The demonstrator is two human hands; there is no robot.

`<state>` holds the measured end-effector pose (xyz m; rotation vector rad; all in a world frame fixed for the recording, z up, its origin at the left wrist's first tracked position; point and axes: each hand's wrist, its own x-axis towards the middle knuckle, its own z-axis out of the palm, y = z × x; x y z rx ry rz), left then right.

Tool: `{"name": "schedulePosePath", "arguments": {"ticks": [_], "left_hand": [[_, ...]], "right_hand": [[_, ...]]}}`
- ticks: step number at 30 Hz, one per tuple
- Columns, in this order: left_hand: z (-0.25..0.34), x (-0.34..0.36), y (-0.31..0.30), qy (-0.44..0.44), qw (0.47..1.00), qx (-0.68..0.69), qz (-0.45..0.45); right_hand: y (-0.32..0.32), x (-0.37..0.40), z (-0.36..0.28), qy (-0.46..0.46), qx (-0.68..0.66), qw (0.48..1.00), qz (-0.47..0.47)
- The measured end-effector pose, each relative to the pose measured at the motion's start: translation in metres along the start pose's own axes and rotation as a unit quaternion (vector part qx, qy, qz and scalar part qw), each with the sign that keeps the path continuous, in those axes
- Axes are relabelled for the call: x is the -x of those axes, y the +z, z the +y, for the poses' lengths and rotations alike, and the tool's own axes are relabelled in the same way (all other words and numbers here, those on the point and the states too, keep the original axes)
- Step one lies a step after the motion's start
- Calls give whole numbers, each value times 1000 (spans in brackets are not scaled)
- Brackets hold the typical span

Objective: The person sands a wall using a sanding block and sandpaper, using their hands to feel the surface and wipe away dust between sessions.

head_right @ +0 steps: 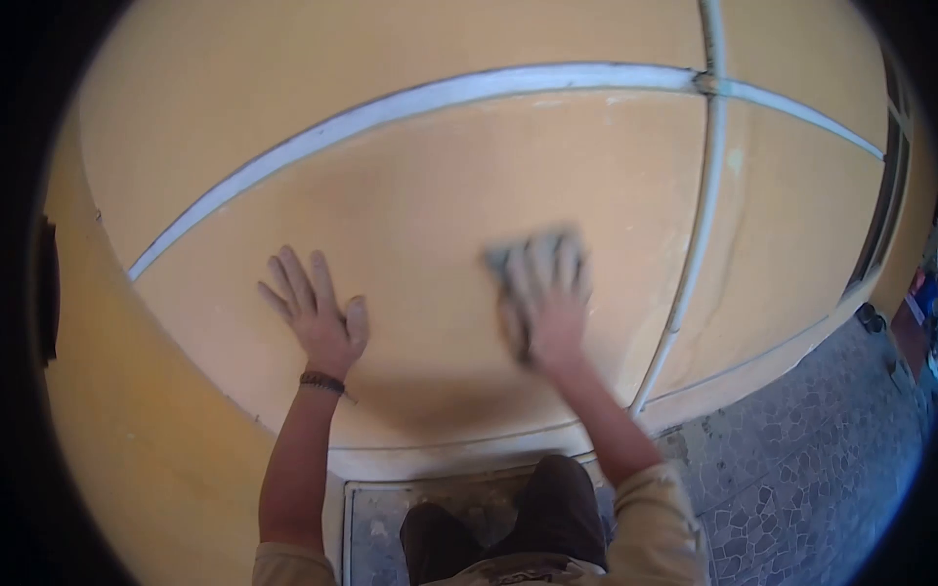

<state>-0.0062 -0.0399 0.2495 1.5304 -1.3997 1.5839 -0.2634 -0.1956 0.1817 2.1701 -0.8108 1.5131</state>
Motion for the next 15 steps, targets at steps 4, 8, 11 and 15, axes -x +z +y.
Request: {"name": "schedulePosePath", "arguments": {"ticks": [4, 8, 11, 15], "left_hand": [[4, 1, 2, -13, 999, 29, 5], [0, 25, 8, -23, 998, 49, -23], [-6, 64, 15, -24, 998, 43, -43], [6, 80, 20, -24, 998, 49, -6]], "right_hand": [[-53, -156, -8, 56, 2, 962, 269], [32, 27, -75, -11, 64, 994, -92], [44, 101, -92, -67, -63, 988, -121], [4, -70, -115, -68, -56, 995, 42]]}}
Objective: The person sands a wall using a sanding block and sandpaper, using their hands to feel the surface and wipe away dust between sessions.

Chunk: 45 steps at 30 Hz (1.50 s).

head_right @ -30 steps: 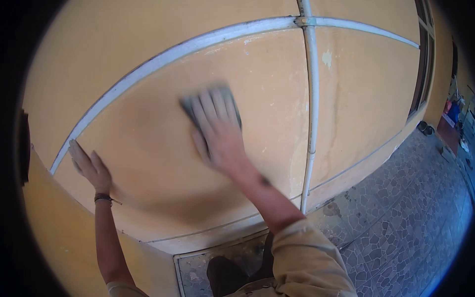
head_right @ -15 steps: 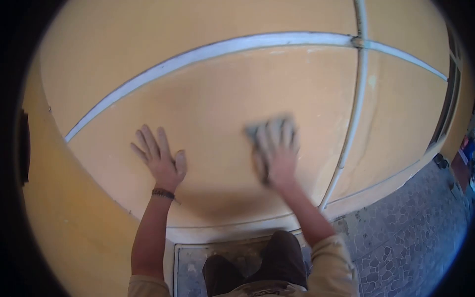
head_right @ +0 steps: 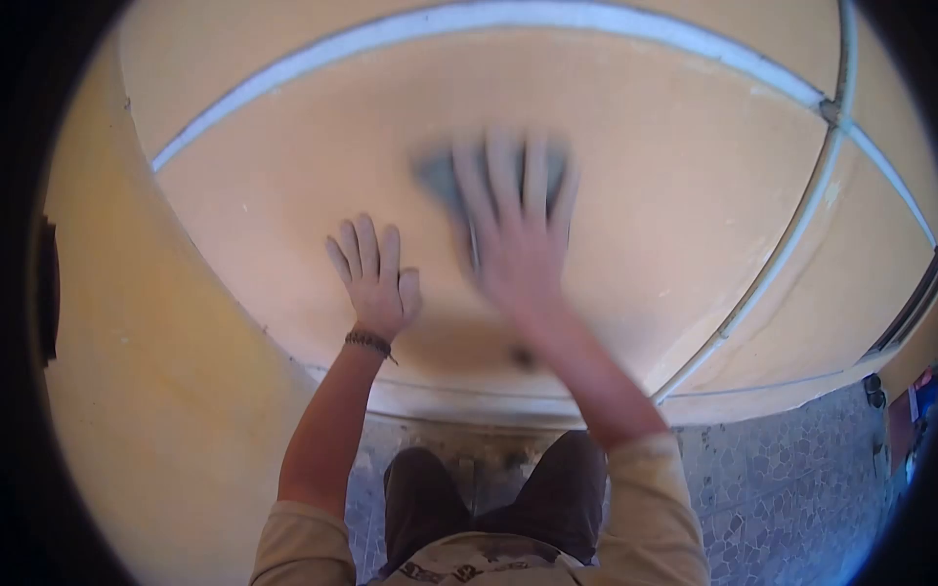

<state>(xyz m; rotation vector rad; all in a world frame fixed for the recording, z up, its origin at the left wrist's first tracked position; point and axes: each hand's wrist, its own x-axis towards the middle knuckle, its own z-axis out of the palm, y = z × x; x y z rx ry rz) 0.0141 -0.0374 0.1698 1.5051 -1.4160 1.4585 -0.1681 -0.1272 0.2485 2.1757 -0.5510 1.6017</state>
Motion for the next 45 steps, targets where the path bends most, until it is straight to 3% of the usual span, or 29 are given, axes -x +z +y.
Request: {"name": "schedulePosePath", "arguments": {"ticks": [1, 3, 5, 6, 9, 13, 16, 18, 21, 23, 25, 28, 30, 32, 34, 36, 38, 39, 40, 42, 44, 45], "left_hand": [[2, 6, -5, -7, 1000, 1, -5], [7, 17, -5, -35, 999, 28, -20], [10, 46, -13, -88, 988, 87, -97], [12, 66, -20, -116, 978, 101, -142], [25, 99, -12, -180, 964, 83, -176], [39, 102, -25, -227, 940, 99, -235], [30, 111, -38, -214, 928, 104, -285], [20, 119, -45, -208, 918, 104, -321], [13, 123, -37, -221, 912, 77, -337], [18, 136, -36, -215, 906, 66, -359], [18, 144, -30, -215, 908, 51, -355], [17, 146, -29, -205, 918, 49, -337], [9, 151, -31, -184, 922, 65, -335], [1, 154, -31, -170, 926, 70, -329], [-6, 163, -34, -151, 928, 68, -334], [-8, 159, -30, -161, 928, 51, -332], [4, 168, -39, -168, 923, 57, -341], [2, 166, -39, -168, 925, 60, -335], [-2, 161, -35, -168, 930, 57, -322], [-7, 163, -34, -177, 926, 58, -328], [-6, 164, -37, -179, 922, 70, -337], [-6, 164, -37, -181, 921, 76, -337]], "right_hand": [[-2, -40, -4, -2, 21, 998, 59], [9, -39, -11, -26, 11, 999, 37], [19, 52, -20, -72, -1, 982, -177], [40, 126, -11, -147, -12, 976, -160], [40, 124, -3, -196, -28, 964, -180], [19, -81, -48, -77, -17, 995, 53], [26, -32, -58, -130, 69, 988, -56], [56, 91, -48, -228, -10, 948, -221], [43, 99, -24, -261, -143, 893, -337], [25, 7, -20, -245, 5, 963, -113], [4, -83, -29, -104, 8, 993, 50], [29, -25, -55, -101, 128, 986, -43], [39, 59, -47, -164, -12, 970, -177], [45, 113, -31, -226, -153, 913, -303], [24, 61, 31, -27, -37, 962, -268], [-12, -30, 37, 119, -68, 986, -98], [-4, -54, 19, 119, -26, 989, 80], [37, -40, 1, 57, 100, 985, 126], [75, -10, -47, -27, 52, 998, 19], [97, 43, -95, -210, -49, 971, -101], [62, 43, -79, -234, -109, 940, -221], [43, 52, -35, -201, -51, 964, -167]]}}
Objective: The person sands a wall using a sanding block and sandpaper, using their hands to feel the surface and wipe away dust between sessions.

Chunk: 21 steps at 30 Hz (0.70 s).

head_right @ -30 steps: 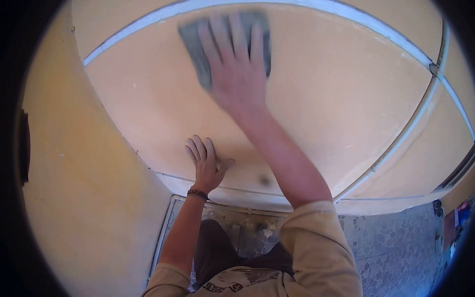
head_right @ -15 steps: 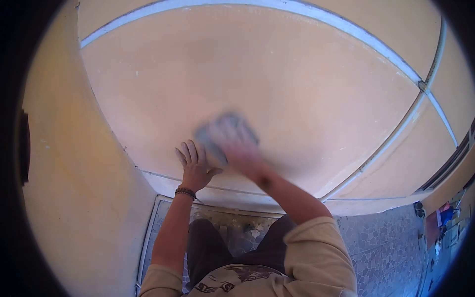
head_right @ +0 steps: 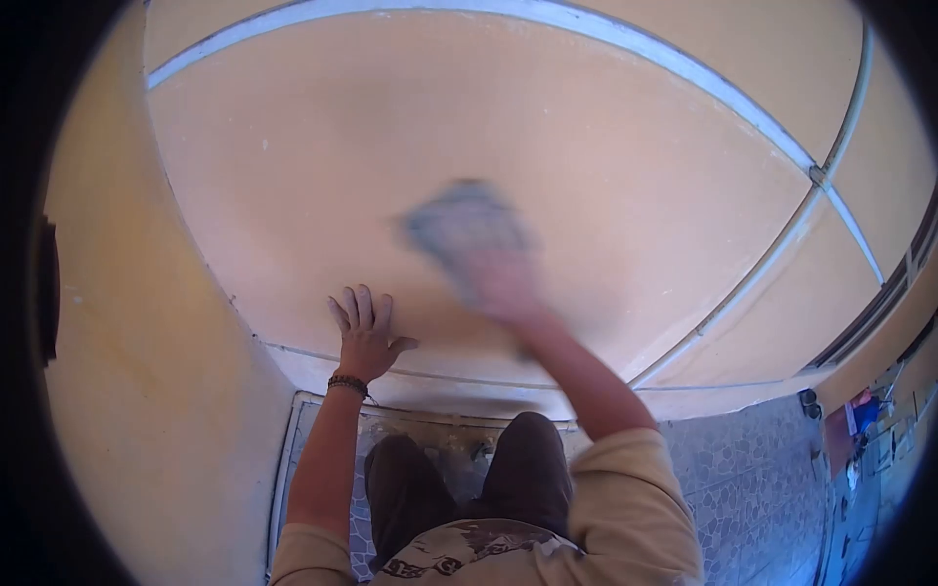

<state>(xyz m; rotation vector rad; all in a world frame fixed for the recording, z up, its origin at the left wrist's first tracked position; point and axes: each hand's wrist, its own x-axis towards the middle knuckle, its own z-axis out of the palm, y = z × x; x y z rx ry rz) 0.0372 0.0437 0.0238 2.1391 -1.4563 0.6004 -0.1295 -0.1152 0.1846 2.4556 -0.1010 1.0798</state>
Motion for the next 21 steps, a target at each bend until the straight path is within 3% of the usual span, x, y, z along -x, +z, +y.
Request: {"name": "schedulePosePath", "arguments": {"ticks": [2, 4, 6, 9, 12, 13, 14, 15, 16, 18, 19, 21], "left_hand": [[-5, -5, 3, 6, 1000, 6, 9], [-5, -1, 9, 17, 1000, 1, 14], [-3, 8, 11, 22, 999, 18, 39], [-9, 4, 12, 6, 999, 30, 41], [-8, 2, 8, -18, 998, 53, 25], [-12, 6, 7, -27, 998, 60, 22], [-14, 11, 10, -20, 997, 58, 36], [-12, 14, 16, -16, 997, 57, 54], [-13, 11, 21, -11, 995, 55, 79], [-10, 15, 17, -31, 995, 72, 68], [-9, 10, 15, -44, 994, 75, 70], [-17, 3, 17, -25, 996, 52, 70]], "right_hand": [[-32, 64, 67, 104, 114, 985, 75], [-34, 56, 61, 247, 128, 935, 217], [7, 1, 4, 293, 83, 908, 289], [19, -2, -5, 156, 31, 982, 96], [22, 2, -12, 3, -28, 994, -109], [-6, 46, 20, 48, 124, 981, -141], [-17, 100, 69, 42, 180, 983, -4], [-38, 121, 81, 99, 201, 974, 5], [-49, 121, 88, 155, 224, 962, 20], [-3, 55, 38, 312, 180, 911, 199], [9, 19, 11, 209, 181, 948, 159], [31, -61, -52, 74, 144, 985, -55]]}}
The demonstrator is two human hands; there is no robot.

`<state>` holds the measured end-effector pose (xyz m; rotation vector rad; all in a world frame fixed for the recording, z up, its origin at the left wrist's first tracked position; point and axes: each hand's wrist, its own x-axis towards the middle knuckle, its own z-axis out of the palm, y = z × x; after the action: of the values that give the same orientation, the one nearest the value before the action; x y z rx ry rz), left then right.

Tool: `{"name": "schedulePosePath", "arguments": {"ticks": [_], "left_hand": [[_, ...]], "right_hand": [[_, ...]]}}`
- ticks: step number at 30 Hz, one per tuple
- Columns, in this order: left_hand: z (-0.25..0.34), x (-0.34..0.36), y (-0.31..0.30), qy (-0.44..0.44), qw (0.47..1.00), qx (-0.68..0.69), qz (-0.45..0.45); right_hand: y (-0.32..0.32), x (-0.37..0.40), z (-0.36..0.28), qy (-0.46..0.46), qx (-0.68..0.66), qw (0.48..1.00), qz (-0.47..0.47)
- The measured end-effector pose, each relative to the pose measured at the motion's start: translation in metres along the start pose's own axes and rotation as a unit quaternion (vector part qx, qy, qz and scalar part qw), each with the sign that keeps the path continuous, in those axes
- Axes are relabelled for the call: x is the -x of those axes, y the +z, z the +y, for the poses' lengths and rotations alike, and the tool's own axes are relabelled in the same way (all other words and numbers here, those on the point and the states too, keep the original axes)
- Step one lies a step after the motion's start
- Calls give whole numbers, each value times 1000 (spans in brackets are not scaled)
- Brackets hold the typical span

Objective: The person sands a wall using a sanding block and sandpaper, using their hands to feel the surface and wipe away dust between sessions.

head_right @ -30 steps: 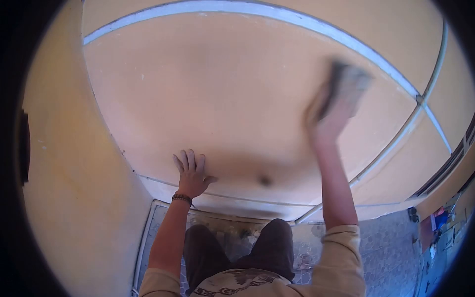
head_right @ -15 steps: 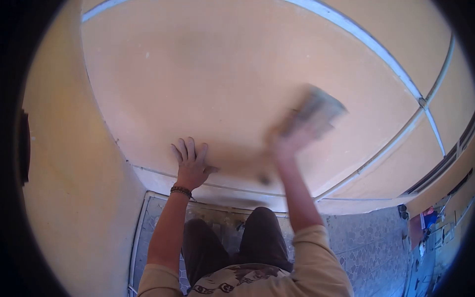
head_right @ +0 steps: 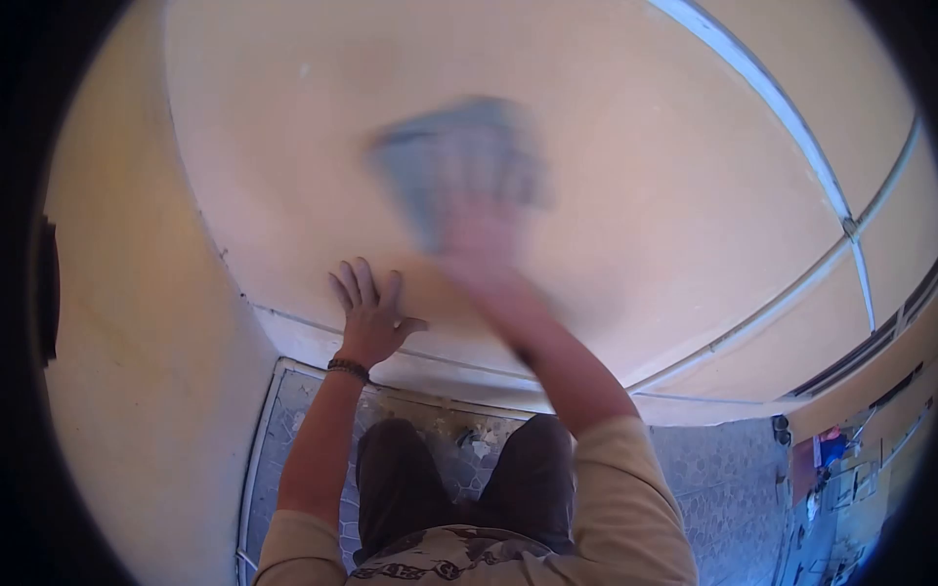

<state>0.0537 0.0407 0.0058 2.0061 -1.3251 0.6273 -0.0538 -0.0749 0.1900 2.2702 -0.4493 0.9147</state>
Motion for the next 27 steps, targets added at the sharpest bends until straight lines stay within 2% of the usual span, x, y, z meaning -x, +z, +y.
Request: {"name": "schedulePosePath", "arguments": {"ticks": [2, 4, 5, 6, 8, 10, 12, 14, 18, 20, 21, 22, 23, 24, 26, 27], "left_hand": [[1, 9, 3, 12, 1000, -10, -14], [-3, 10, 4, 21, 999, -17, -20], [-2, 14, 2, 12, 999, -10, -29], [0, 13, 0, 2, 1000, -2, -31], [0, 1, 6, -18, 1000, 6, -8], [3, 11, 5, -16, 1000, 5, -1], [2, 7, 2, -24, 1000, 11, -1], [2, 18, -1, -17, 999, 8, -29], [-12, 18, -5, 5, 998, -26, -63], [-15, 7, -2, 5, 999, -27, -40], [-12, 5, -1, 2, 999, -24, -21], [-12, 13, -2, 5, 1000, -22, -18], [-10, 26, -6, 2, 999, -21, -39], [-9, 22, -7, -2, 999, -23, -43], [-10, 12, -9, -7, 998, -23, -52], [-9, 21, -9, -7, 998, -22, -62]], "right_hand": [[-8, -23, -28, -115, 36, 989, 91], [-4, 15, 41, -124, -176, 976, 15], [-8, 55, 85, -28, -33, 998, -44], [-12, 99, 144, 20, 64, 997, 23], [-39, 78, 165, 114, -4, 969, 218], [-31, 41, 137, 246, 35, 912, 327], [111, 2, 65, 205, -13, 972, 112], [80, 16, 83, 167, 12, 979, 113], [-28, 41, 125, 61, 66, 989, 119], [-34, 77, 198, 120, -71, 962, 236], [-39, 76, 217, 231, -165, 906, 313], [-38, 60, 215, 397, -180, 823, 363], [-19, 47, 211, 470, -105, 790, 381], [-2, 27, 182, 452, -42, 819, 352], [33, -21, 68, 238, 15, 953, 189], [35, -31, 25, 127, -2, 982, 138]]}}
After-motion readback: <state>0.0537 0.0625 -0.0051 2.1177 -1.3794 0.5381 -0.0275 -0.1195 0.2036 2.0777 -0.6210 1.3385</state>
